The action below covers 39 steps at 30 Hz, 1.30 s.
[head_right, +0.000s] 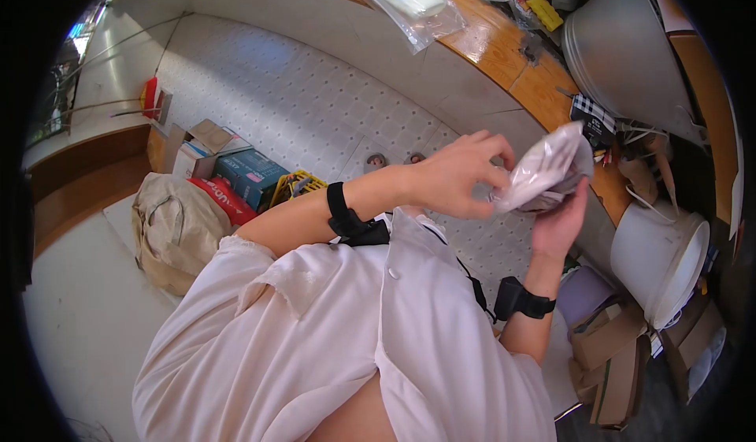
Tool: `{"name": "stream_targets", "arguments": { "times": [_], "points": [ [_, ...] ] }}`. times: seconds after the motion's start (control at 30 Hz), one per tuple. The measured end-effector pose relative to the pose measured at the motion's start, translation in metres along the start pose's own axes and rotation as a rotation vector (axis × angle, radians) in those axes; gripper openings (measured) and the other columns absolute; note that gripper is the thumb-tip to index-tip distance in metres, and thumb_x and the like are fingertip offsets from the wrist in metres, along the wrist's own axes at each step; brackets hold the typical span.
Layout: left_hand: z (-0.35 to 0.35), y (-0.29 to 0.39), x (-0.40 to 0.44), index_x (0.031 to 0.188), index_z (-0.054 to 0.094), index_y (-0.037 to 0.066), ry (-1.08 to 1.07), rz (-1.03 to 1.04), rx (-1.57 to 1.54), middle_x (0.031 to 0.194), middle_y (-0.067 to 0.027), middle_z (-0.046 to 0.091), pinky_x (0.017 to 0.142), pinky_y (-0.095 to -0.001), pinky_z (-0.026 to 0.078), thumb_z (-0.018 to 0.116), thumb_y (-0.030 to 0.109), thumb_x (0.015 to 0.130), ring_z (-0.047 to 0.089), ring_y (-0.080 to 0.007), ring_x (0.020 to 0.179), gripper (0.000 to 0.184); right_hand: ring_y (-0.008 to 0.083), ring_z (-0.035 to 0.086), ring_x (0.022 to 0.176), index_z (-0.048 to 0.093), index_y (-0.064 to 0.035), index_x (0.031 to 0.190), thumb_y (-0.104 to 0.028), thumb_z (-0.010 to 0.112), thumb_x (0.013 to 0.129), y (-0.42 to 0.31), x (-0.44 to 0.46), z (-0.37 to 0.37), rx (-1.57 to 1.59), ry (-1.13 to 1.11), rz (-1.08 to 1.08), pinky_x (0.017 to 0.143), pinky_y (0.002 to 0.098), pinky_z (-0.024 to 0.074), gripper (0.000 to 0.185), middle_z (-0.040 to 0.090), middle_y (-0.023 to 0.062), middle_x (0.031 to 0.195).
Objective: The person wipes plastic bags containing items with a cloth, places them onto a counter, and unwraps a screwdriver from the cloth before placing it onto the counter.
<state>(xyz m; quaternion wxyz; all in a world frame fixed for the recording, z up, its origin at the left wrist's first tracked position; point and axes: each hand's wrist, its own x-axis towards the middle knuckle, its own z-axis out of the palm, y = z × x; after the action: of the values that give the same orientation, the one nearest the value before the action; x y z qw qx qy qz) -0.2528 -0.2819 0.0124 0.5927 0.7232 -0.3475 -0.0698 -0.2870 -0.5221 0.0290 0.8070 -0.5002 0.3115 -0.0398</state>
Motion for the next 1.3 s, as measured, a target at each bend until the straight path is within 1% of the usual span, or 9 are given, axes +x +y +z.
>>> {"name": "stream_targets", "arguments": {
  "times": [0.13,0.2,0.27,0.47,0.77,0.8,0.87,1.13,1.3],
  "points": [
    [0.004,0.003,-0.03,0.088,0.072,0.011,-0.182,-0.101,-0.018,0.114,-0.0114,0.058,0.094,-0.0361,0.045,0.08,0.034,0.085,0.056,-0.0264,0.108,0.024,0.018,0.062,0.118,0.055,-0.0026,0.144,-0.035,0.056,0.109,0.047,-0.037,0.039,-0.377,-0.342,-0.121,0.102,0.0339,0.0484,0.048,0.065,0.0087,0.133],
    [0.005,-0.026,-0.049,0.1,0.071,0.011,0.172,-0.611,-0.827,0.117,-0.0073,0.058,0.094,-0.031,0.045,0.07,0.039,0.099,0.057,-0.0181,0.108,0.028,0.0146,0.064,0.11,0.06,-0.0007,0.137,-0.027,0.064,0.106,0.061,-0.044,0.059,-0.404,-0.294,-0.027,0.094,0.0295,0.0513,0.041,0.069,0.0068,0.122],
    [0.01,-0.033,-0.055,0.12,0.064,0.01,0.544,-0.668,-0.964,0.111,-0.0038,0.06,0.092,-0.0308,0.05,0.059,0.041,0.108,0.06,-0.014,0.104,0.034,0.0132,0.066,0.101,0.065,-0.0014,0.13,-0.025,0.069,0.104,0.083,-0.054,0.082,-0.376,-0.273,-0.02,0.088,0.0285,0.0528,0.036,0.071,0.0036,0.115],
    [-0.02,-0.09,-0.099,0.143,0.053,0.015,0.508,-0.583,-1.476,0.14,-0.0126,0.058,0.102,-0.0414,0.055,0.053,0.049,0.109,0.058,-0.0273,0.131,0.048,0.0294,0.061,0.115,0.071,-0.0016,0.123,-0.034,0.065,0.104,0.163,-0.074,0.112,-0.428,-0.328,-0.224,0.097,0.0401,0.0497,0.038,0.061,0.0155,0.121],
    [0.037,-0.09,-0.116,0.159,0.04,0.013,0.197,-0.35,-1.76,0.151,-0.0128,0.054,0.117,-0.0452,0.044,0.033,0.047,0.113,0.055,-0.0311,0.137,0.057,0.0363,0.062,0.108,0.078,-0.0054,0.107,-0.034,0.069,0.096,0.16,-0.011,0.093,-1.015,-0.193,-0.797,0.088,0.0475,0.0537,0.032,0.064,0.0134,0.116],
    [0.044,-0.084,-0.111,0.159,0.041,0.011,0.131,-0.316,-1.786,0.152,-0.013,0.053,0.118,-0.0446,0.043,0.033,0.045,0.113,0.054,-0.0306,0.138,0.057,0.0363,0.062,0.108,0.078,-0.0054,0.107,-0.034,0.069,0.096,0.161,-0.008,0.077,-1.014,-0.173,-0.792,0.088,0.0475,0.0537,0.032,0.064,0.0134,0.116],
    [0.051,-0.068,-0.091,0.157,0.043,0.01,0.423,-0.845,-1.453,0.151,-0.0128,0.055,0.115,-0.0444,0.046,0.036,0.042,0.113,0.056,-0.0295,0.137,0.055,0.0371,0.062,0.107,0.077,-0.0041,0.106,-0.038,0.065,0.099,0.164,-0.005,0.049,-1.074,-0.121,-0.501,0.089,0.0486,0.0533,0.036,0.064,0.0163,0.114],
    [0.091,-0.083,-0.067,0.141,0.057,0.007,0.392,-0.827,-1.207,0.127,-0.0164,0.068,0.098,-0.042,0.057,0.044,0.034,0.11,0.068,-0.0286,0.114,0.043,0.0377,0.059,0.111,0.077,-0.0053,0.113,-0.04,0.061,0.1,0.139,-0.072,-0.008,-0.885,-0.26,-0.568,0.088,0.0474,0.0538,0.04,0.06,0.0169,0.116],
    [0.138,-0.11,-0.061,0.146,0.053,0.008,0.261,-0.895,-1.392,0.137,-0.0142,0.065,0.103,-0.0443,0.056,0.043,0.04,0.112,0.066,-0.0274,0.12,0.048,0.0397,0.059,0.11,0.077,-0.0035,0.106,-0.042,0.061,0.1,0.139,-0.017,-0.048,-0.945,-0.134,-0.604,0.091,0.0511,0.0499,0.042,0.062,0.0195,0.116]
  ]
}}
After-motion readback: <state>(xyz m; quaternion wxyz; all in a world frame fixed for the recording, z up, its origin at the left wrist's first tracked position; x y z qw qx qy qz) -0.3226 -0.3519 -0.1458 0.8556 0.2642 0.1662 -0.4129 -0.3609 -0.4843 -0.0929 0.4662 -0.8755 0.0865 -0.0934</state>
